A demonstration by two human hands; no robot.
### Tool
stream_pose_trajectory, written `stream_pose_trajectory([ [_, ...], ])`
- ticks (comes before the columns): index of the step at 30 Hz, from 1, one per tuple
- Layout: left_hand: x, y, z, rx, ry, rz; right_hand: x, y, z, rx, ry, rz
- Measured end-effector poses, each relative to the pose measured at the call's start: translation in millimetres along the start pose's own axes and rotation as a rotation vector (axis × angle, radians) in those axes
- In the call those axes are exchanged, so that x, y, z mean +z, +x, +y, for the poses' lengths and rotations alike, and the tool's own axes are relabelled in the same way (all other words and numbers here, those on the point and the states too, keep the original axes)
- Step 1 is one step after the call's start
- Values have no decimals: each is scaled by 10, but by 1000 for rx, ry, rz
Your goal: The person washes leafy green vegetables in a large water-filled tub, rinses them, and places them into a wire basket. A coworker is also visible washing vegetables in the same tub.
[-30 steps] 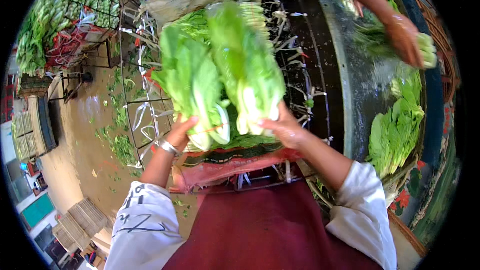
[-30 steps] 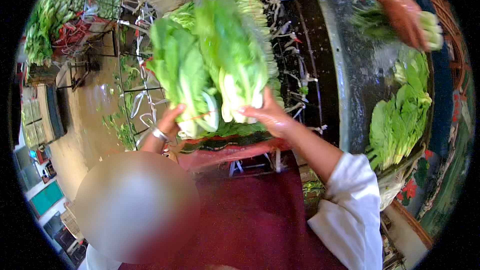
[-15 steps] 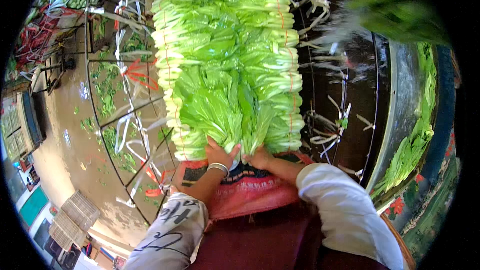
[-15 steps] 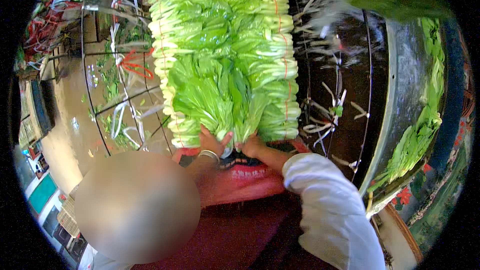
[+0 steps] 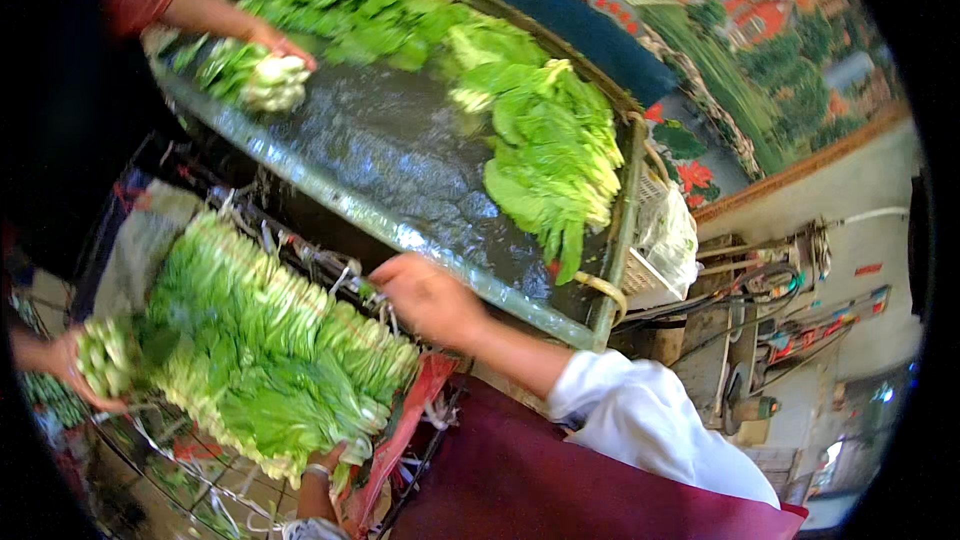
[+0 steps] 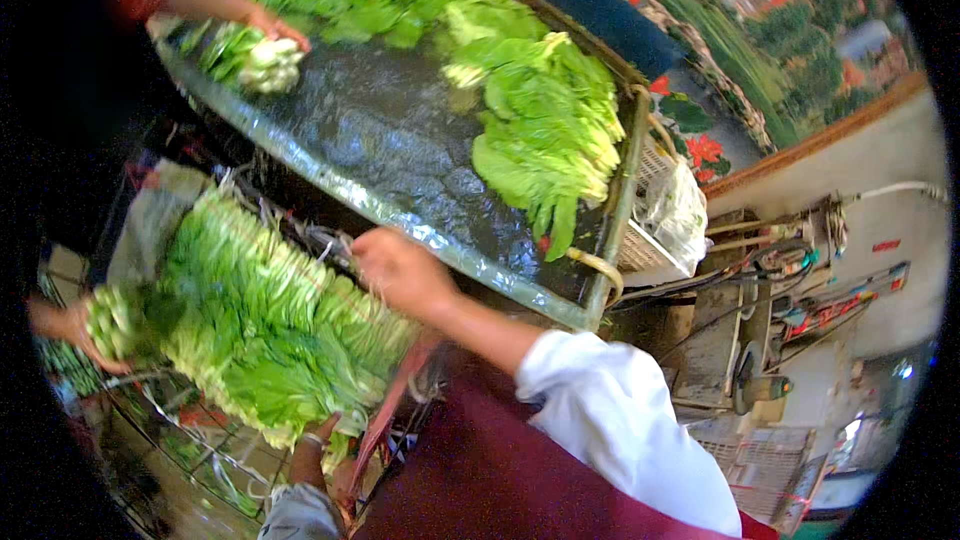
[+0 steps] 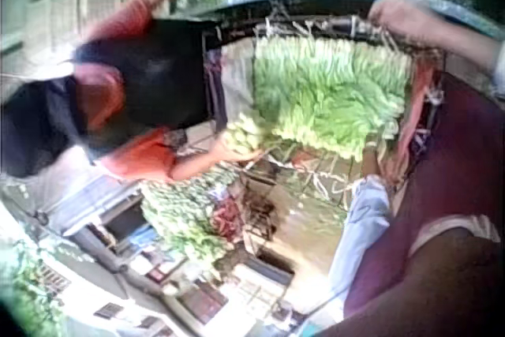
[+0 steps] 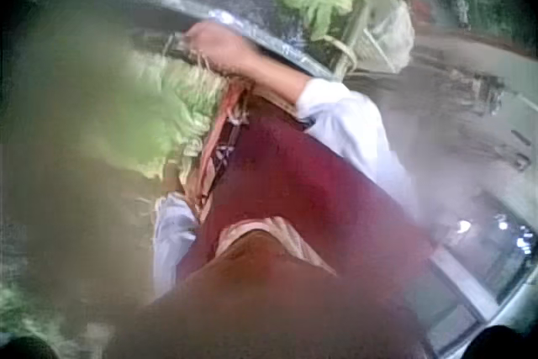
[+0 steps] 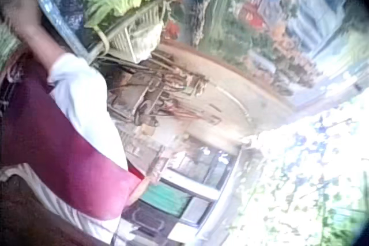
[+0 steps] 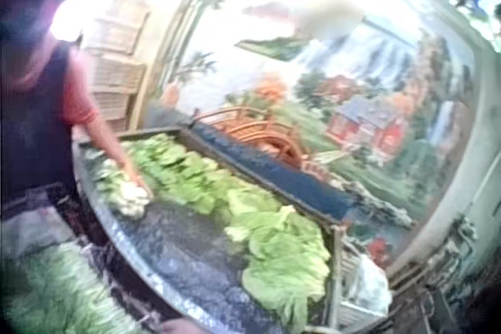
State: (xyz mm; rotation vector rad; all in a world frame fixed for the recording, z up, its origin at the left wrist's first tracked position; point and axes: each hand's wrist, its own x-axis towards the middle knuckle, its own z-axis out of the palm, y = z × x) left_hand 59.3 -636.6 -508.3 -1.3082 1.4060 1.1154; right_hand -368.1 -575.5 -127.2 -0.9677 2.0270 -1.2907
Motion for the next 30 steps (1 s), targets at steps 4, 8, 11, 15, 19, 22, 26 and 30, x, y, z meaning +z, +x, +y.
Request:
stream_pose_trajectory([
  [4,-583,-642,-228,405,-413,477,-2167,-321,1776,44,39,1330],
  [8,-974,-2765,1408,770,-569,953,-2938,-253,2130,843,925,1243],
  [11,-804,-3613,2698,1089,-372,1038,-3025,-14,2282,666,1136,1025],
  [15,-289,-4259,4987,1608,316,909,-3063,143,2779,432,1234,1335],
  [19,84,-4179,6438,1744,511,699,-2858,80,1675,33,951,1185],
  [22,140,-3681,6802,1794,484,736,-2961,-46,1105,-158,549,749],
  [26,43,-3221,6588,1554,-435,428,-3151,33,1387,227,874,814],
  [30,8,-3457,5975,1508,-536,529,-3668,654,2413,763,1460,1137],
])
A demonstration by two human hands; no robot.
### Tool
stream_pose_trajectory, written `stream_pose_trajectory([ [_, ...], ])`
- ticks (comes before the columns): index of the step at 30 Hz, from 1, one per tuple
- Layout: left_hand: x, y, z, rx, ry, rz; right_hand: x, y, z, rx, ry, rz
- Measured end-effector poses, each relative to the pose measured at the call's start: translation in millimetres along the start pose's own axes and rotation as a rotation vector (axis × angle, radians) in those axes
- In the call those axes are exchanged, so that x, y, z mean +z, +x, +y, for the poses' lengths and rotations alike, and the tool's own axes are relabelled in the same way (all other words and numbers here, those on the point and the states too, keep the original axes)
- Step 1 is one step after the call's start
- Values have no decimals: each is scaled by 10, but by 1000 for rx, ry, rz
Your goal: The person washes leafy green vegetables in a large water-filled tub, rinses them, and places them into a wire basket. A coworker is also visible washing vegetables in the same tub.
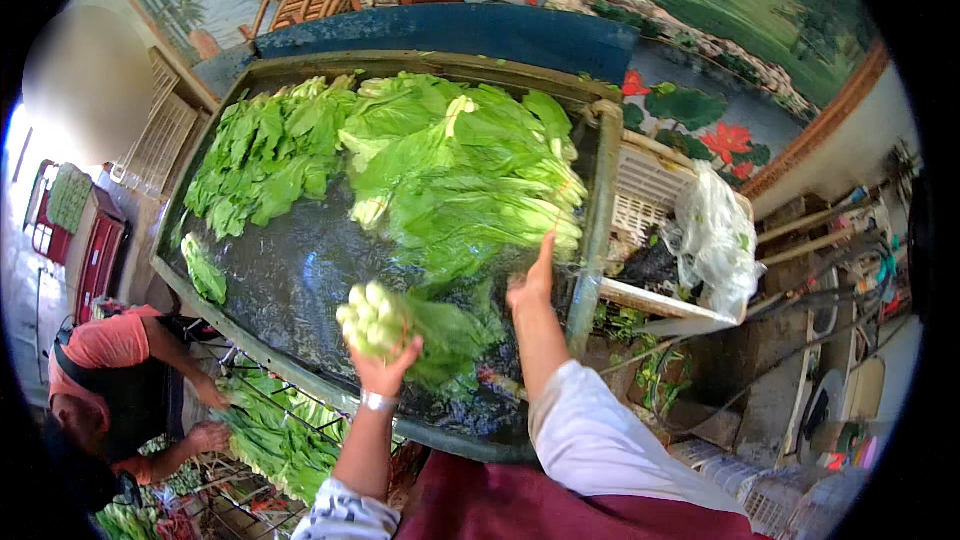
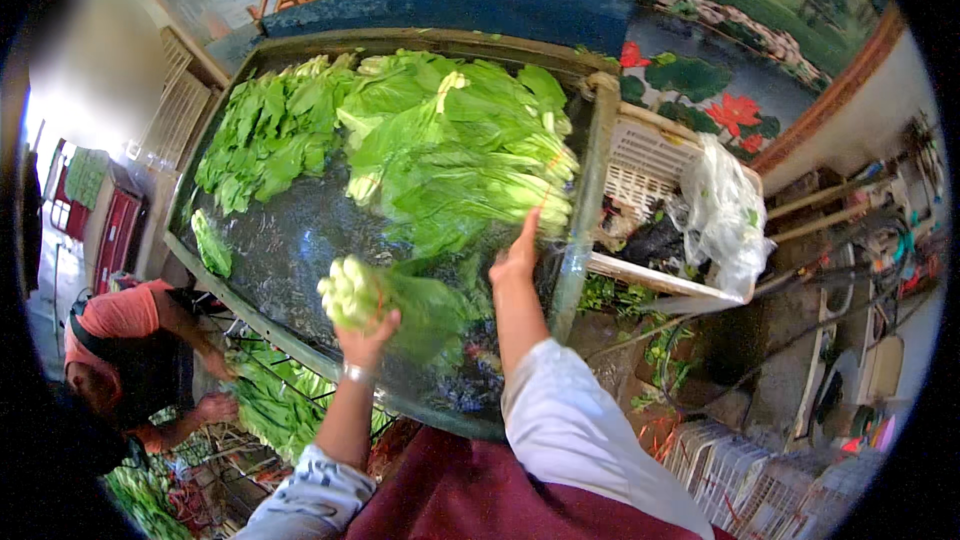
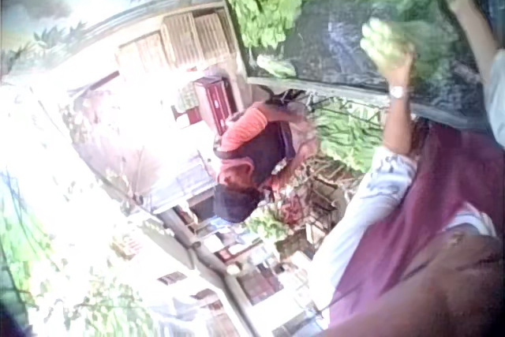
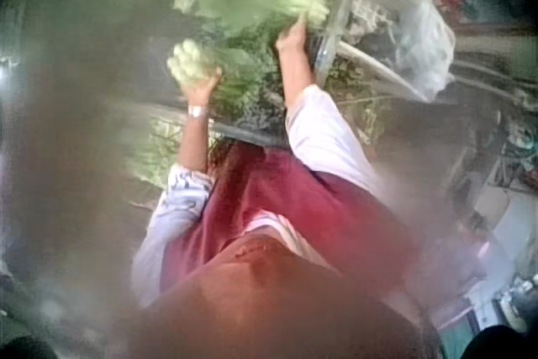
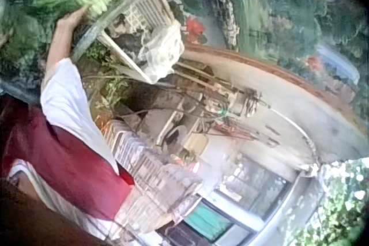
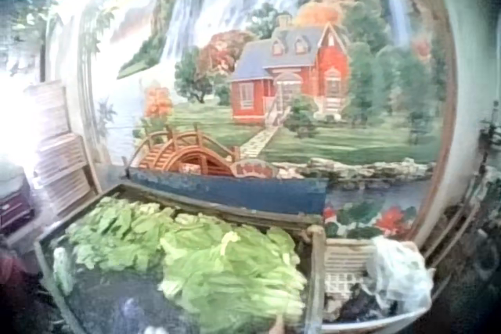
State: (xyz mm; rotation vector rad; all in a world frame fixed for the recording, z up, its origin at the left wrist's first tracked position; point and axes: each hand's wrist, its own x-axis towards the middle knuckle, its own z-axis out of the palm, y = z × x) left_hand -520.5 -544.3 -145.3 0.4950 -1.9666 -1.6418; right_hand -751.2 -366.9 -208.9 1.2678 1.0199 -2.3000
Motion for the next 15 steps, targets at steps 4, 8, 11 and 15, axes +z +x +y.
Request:
stream_pose_trajectory([
  [4,-594,-608,419,-2,323,-140,283,479,-62,-38,204,-203],
  [8,-1081,-1046,820,-72,131,-116,129,1043,-85,-60,217,-216],
  [11,-1277,-1474,1080,-267,-131,100,218,831,10,-152,299,-284],
  [15,-1322,-1658,1275,-162,-246,442,378,293,-100,-415,275,-350],
])
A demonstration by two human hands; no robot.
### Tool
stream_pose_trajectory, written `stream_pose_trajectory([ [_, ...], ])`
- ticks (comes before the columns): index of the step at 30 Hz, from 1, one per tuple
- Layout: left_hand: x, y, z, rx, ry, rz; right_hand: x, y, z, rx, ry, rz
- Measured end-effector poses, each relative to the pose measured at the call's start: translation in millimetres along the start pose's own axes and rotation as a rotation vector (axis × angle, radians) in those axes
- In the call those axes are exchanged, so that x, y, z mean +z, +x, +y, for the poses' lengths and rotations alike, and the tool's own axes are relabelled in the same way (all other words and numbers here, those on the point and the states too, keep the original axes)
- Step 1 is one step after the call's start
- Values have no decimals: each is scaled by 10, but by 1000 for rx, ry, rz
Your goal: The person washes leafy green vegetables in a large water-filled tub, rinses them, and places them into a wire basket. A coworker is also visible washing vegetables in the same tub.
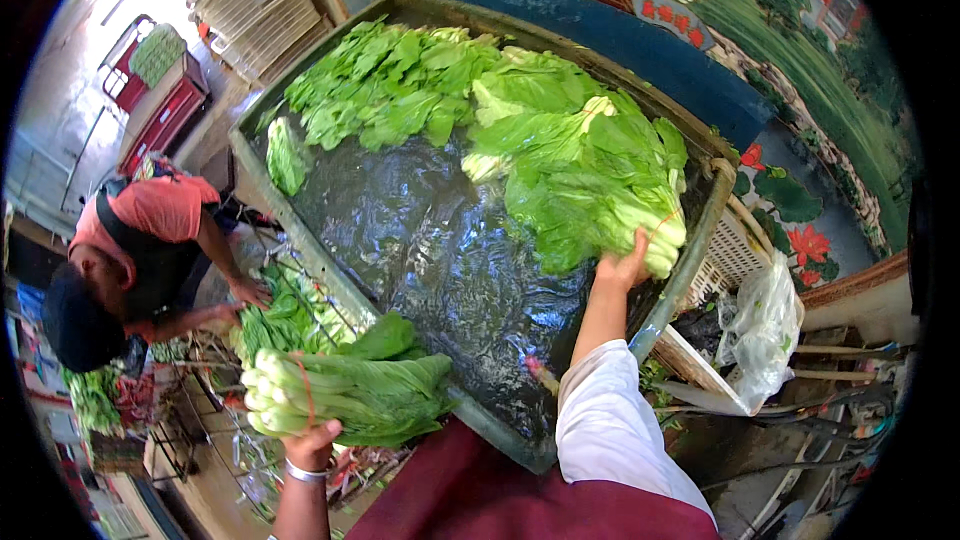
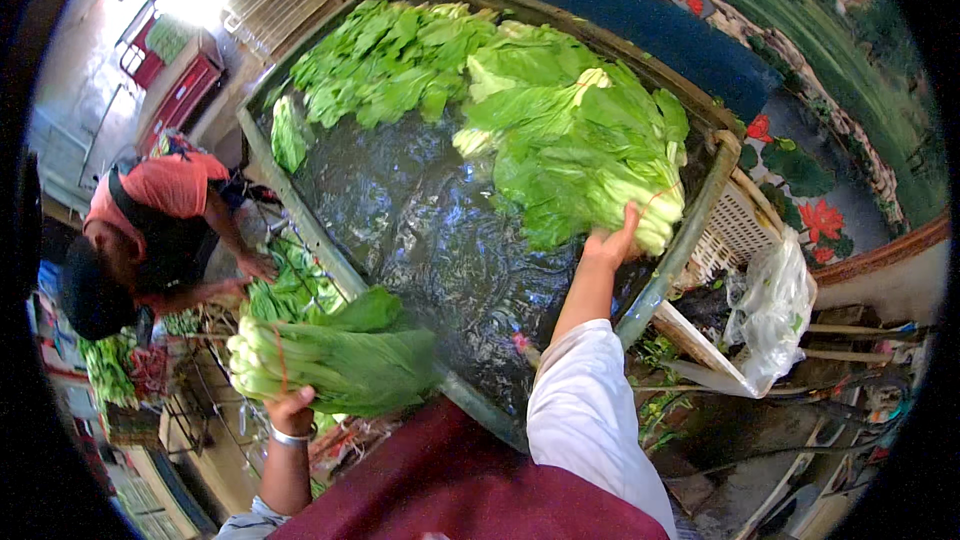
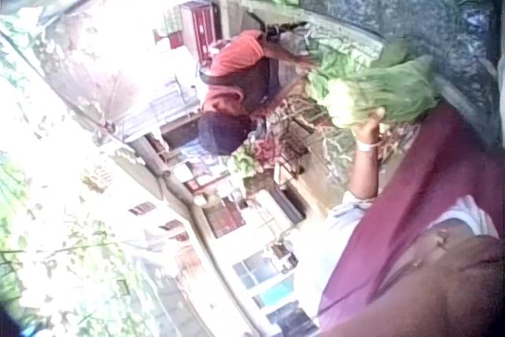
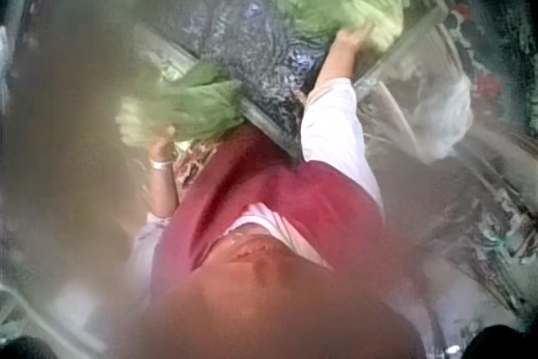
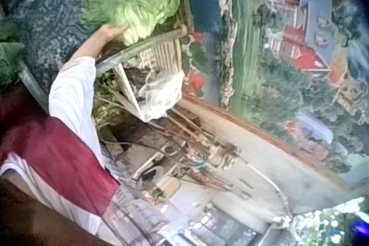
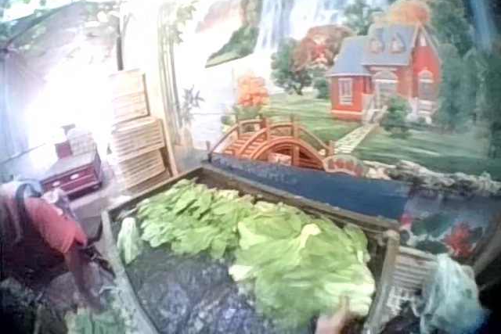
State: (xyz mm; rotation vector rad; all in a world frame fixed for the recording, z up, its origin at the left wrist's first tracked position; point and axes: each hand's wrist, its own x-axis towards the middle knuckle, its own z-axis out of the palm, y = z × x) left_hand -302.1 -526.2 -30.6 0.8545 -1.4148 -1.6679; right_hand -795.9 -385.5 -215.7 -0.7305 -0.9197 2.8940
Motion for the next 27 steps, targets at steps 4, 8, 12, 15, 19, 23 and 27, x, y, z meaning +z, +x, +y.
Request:
stream_pose_trajectory([
  [4,-350,-100,350,-8,-116,-60,368,-761,-323,-253,-92,-523],
  [8,-945,-206,392,82,94,-72,534,-1508,-673,-96,-507,-899],
  [12,-1445,-307,425,90,12,-60,698,-2647,-520,28,-752,-1302],
  [15,-1858,-534,341,118,-157,20,511,-3842,37,320,-893,-1487],
  [19,-2614,-828,74,112,-221,99,35,-5041,959,519,-1113,-1888],
  [23,-3051,-906,-220,-103,-277,180,-718,-5451,1662,732,-1166,-1908],
  [27,-3563,-665,-885,-465,-328,360,-1054,-5616,2342,859,-1545,-1640],
])
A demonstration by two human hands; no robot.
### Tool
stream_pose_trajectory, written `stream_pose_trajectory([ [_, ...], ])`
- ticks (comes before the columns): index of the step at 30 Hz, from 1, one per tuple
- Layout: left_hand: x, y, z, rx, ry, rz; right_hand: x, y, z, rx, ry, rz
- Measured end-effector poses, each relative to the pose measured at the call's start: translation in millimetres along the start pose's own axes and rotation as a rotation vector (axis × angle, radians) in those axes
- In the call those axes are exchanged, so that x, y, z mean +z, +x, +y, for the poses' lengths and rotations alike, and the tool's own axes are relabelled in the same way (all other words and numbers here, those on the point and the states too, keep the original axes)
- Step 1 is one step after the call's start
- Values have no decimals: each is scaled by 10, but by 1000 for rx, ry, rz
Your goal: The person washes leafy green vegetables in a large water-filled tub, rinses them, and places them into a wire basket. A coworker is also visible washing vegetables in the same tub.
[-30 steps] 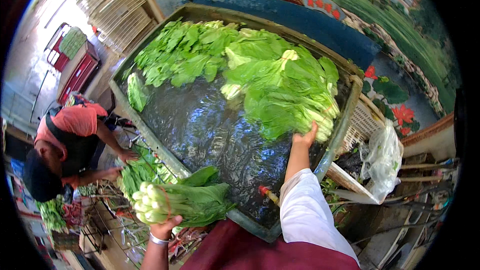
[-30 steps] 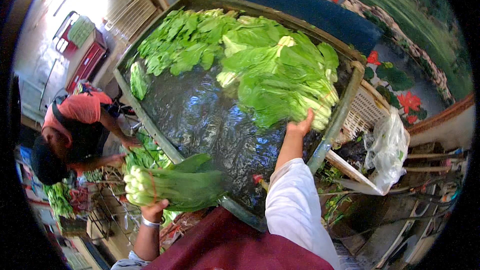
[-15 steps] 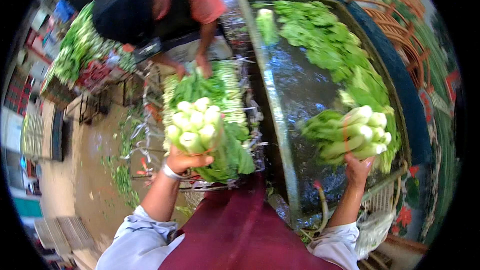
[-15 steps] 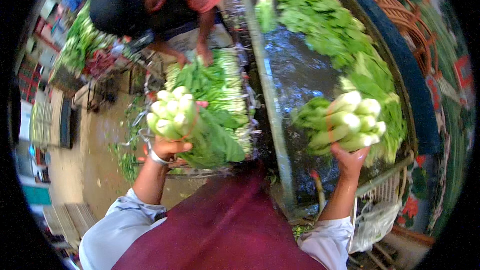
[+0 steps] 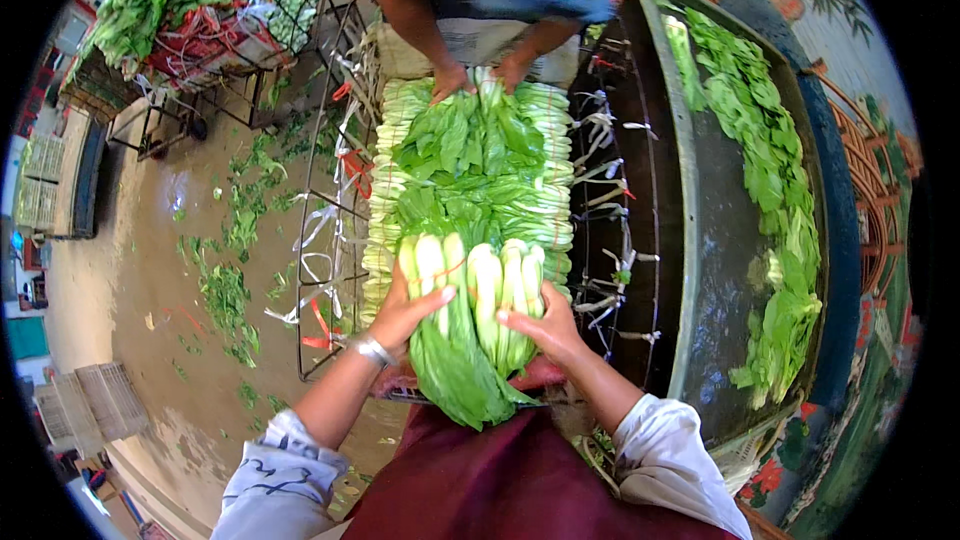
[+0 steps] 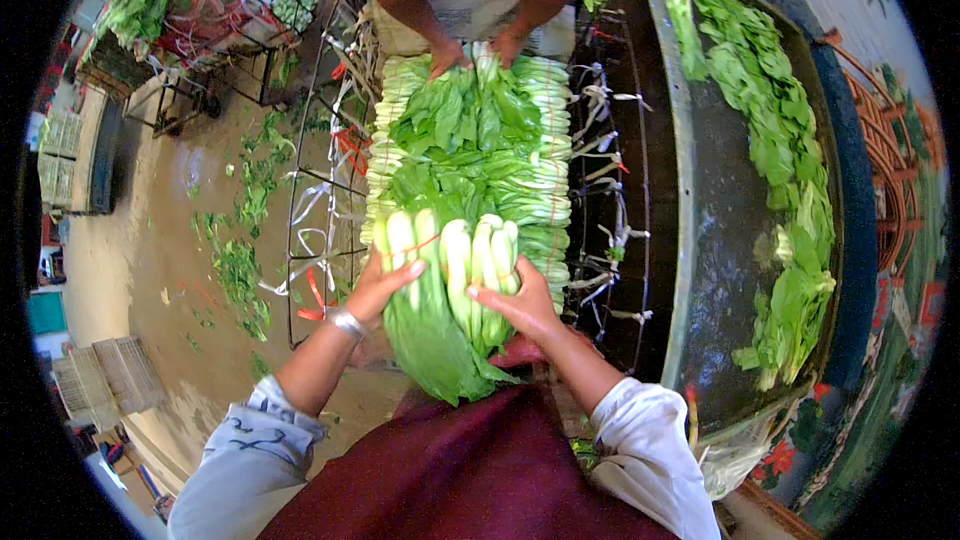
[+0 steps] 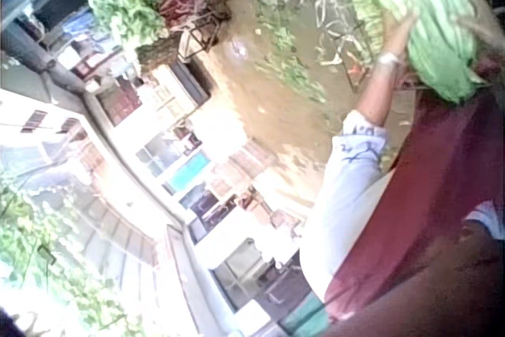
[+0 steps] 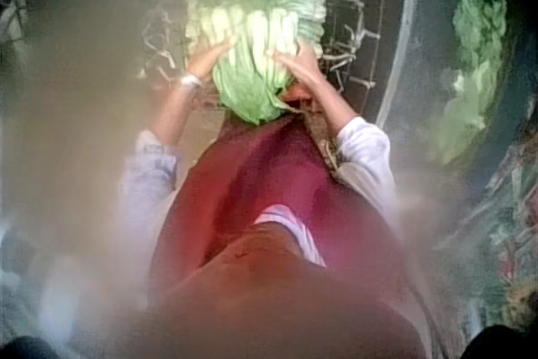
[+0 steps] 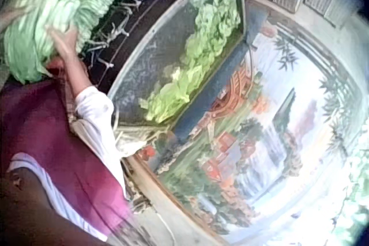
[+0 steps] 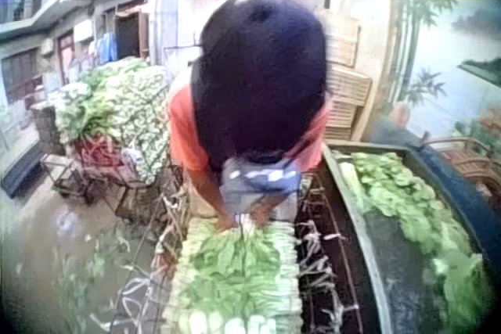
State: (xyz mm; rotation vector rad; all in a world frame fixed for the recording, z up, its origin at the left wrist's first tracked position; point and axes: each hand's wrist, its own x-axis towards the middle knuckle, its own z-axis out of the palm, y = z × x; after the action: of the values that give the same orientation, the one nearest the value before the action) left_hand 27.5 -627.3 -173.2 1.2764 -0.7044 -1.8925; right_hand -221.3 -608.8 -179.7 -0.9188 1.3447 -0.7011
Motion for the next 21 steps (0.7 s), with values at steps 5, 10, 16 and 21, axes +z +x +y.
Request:
stream_pose_trajectory([
  [5,-562,1588,-583,68,323,46,13,1367,586,134,-211,125],
  [10,-602,2287,-1228,-248,1008,271,315,2195,1746,3,-433,556],
  [16,-619,2210,-1354,88,998,326,352,2104,1563,-120,-339,588],
  [21,-437,2310,-1472,34,1148,443,430,2352,1857,-185,-446,639],
])
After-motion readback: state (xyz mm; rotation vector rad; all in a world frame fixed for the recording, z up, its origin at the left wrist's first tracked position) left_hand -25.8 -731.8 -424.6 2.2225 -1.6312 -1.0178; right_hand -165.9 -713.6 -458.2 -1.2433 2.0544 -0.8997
